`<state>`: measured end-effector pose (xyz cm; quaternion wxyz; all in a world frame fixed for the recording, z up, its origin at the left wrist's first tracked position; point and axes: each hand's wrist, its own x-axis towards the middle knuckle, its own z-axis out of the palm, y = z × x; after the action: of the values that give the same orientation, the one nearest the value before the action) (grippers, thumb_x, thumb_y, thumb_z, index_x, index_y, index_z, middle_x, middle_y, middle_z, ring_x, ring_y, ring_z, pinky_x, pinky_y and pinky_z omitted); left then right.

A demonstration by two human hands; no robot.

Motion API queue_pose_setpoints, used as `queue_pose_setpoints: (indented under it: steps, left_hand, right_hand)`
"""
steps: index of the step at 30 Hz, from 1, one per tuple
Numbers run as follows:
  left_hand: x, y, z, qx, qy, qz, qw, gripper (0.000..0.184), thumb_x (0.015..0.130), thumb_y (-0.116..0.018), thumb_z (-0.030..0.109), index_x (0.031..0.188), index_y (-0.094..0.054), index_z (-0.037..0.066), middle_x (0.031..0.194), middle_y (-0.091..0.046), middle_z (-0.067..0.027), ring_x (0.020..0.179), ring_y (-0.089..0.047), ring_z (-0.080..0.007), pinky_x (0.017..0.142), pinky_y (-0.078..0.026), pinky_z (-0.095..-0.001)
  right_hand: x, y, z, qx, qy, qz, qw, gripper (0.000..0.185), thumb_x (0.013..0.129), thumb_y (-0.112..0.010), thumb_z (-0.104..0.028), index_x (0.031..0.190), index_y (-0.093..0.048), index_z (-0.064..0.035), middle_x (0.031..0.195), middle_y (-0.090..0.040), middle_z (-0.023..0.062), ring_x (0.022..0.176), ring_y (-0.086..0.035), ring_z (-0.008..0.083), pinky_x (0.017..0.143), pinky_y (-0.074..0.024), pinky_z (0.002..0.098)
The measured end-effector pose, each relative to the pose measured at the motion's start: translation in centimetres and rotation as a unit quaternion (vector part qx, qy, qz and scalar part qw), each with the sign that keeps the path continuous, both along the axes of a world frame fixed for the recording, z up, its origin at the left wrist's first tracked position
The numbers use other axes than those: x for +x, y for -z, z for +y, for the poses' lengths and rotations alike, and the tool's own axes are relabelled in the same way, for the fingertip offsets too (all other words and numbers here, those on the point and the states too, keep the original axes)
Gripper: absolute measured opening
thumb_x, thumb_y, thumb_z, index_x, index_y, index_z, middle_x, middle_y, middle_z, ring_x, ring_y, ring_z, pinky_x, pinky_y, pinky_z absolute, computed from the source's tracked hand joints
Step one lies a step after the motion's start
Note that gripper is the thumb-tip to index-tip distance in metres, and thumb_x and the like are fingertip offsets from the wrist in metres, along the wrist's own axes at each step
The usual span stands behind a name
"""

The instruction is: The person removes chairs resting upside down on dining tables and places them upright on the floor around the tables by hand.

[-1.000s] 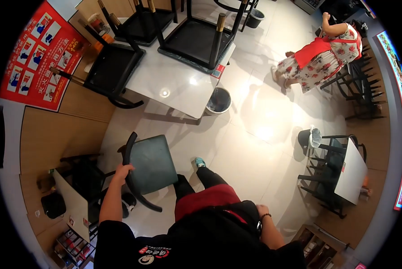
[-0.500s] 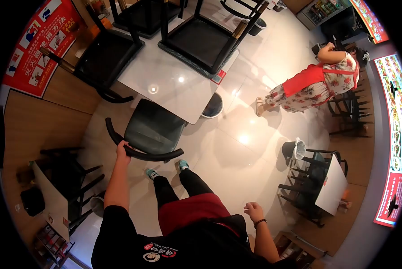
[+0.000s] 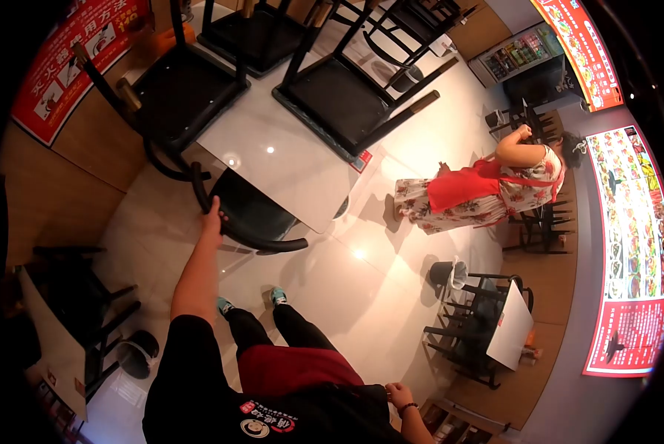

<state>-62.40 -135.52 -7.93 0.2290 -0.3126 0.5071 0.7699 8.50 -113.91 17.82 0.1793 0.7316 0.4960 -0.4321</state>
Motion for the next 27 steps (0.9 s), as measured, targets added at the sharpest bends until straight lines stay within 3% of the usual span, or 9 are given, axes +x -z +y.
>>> queue_pose_setpoints:
  steps: [2,4,6,9,10,13,17,22,27]
  left_hand:
    - [-1.2,-1.7,0.2,-0.302,0.188,-0.027,0.934,0.107,0.077,-0.076,0.06,0.144,-0.023,-0.005,0.121,-0.059,-0.0221,0.105,-0.062,-0.0324,0.083,-0.053,-0.0417]
    - [-1.7,3.4,-0.4,-0.397,0.276,0.118,0.867,0.114,0.077,-0.071,0.065,0.147,-0.018,-0.007,0.139,-0.046,-0.0311,0.124,-0.053,-0.0422,0.101,-0.045,-0.0442]
    - [0.2,4.0,-1.3,-0.371,0.309,0.149,0.863,0.114,0.081,-0.067,0.065,0.15,-0.013,-0.008,0.141,-0.043,-0.0337,0.128,-0.049,-0.0435,0.108,-0.039,-0.041]
    - [4.7,2.9,-4.3,-0.257,0.41,0.038,0.874,0.118,0.084,-0.061,0.068,0.152,-0.001,-0.007,0.149,-0.035,-0.0328,0.135,-0.042,-0.0425,0.11,-0.037,-0.0422]
    - [6.9,3.1,-5.3,-0.198,0.397,0.067,0.894,0.11,0.086,-0.057,0.069,0.154,-0.007,-0.001,0.149,-0.037,-0.0313,0.135,-0.042,-0.042,0.109,-0.038,-0.043]
    - [13.7,2.0,-11.2,-0.037,0.448,-0.04,0.892,0.067,0.096,-0.049,0.058,0.14,-0.043,0.008,0.113,-0.065,-0.0101,0.079,-0.067,-0.0213,0.062,-0.053,-0.0361]
    - [24.5,4.7,-25.5,-0.18,0.485,-0.056,0.854,0.042,0.098,-0.052,0.044,0.099,-0.066,0.004,0.099,-0.069,-0.0083,0.081,-0.065,-0.0194,0.064,-0.05,-0.0361]
    - [25.3,0.4,-44.0,-0.22,0.267,-0.333,0.877,0.024,0.095,-0.057,0.031,0.098,-0.068,0.01,0.085,-0.064,-0.007,0.07,-0.06,-0.0232,0.061,-0.047,-0.0408]
    - [20.0,-4.2,-54.4,-0.241,0.01,-0.278,0.93,0.026,0.096,-0.057,0.03,0.112,-0.059,0.009,0.087,-0.063,-0.006,0.069,-0.061,-0.02,0.058,-0.047,-0.0369]
  right_hand:
    - [-2.3,-0.2,-2.1,0.013,-0.063,-0.048,0.997,0.033,0.093,-0.062,-0.025,0.109,-0.066,0.0033,0.099,-0.071,0.0171,0.082,-0.067,0.0193,0.072,-0.0529,0.0315]
    - [-4.1,0.5,-3.2,0.029,-0.175,-0.042,0.983,0.033,0.093,-0.062,-0.026,0.109,-0.065,0.002,0.101,-0.071,0.016,0.084,-0.066,0.0194,0.072,-0.0526,0.0314]
    - [-6.8,1.4,-3.1,0.053,-0.287,-0.037,0.956,0.032,0.093,-0.061,-0.027,0.109,-0.065,0.0008,0.103,-0.07,0.0148,0.086,-0.066,0.0195,0.072,-0.0522,0.0313]
    - [-13.4,1.2,-5.1,0.019,-0.146,0.076,0.986,0.031,0.094,-0.061,-0.024,0.106,-0.065,0.0041,0.095,-0.072,0.0131,0.082,-0.068,0.0175,0.073,-0.0532,0.0311]
    - [-16.1,0.9,-5.9,0.016,-0.148,0.084,0.985,0.031,0.094,-0.061,-0.024,0.106,-0.065,0.0041,0.095,-0.072,0.0131,0.082,-0.068,0.0175,0.073,-0.0532,0.0311]
    - [-22.9,0.8,-8.1,0.012,-0.156,0.145,0.977,0.028,0.095,-0.059,-0.021,0.105,-0.064,0.0044,0.091,-0.072,0.0126,0.077,-0.068,0.0171,0.07,-0.0544,0.029]
    - [-30.7,3.0,-9.5,-0.003,-0.232,0.174,0.957,0.027,0.095,-0.059,-0.022,0.104,-0.065,0.0031,0.09,-0.072,0.0117,0.077,-0.068,0.0169,0.068,-0.0539,0.0296]
    - [-47.4,4.1,-11.2,0.008,-0.335,0.299,0.893,0.023,0.096,-0.061,-0.021,0.1,-0.066,0.0018,0.087,-0.072,0.0104,0.074,-0.068,0.0154,0.067,-0.0534,0.0281]
    - [-68.7,2.2,-14.6,0.083,-0.459,0.422,0.777,0.031,0.091,-0.07,-0.027,0.108,-0.063,-0.0028,0.093,-0.071,0.0112,0.087,-0.069,0.019,0.079,-0.054,0.0329]
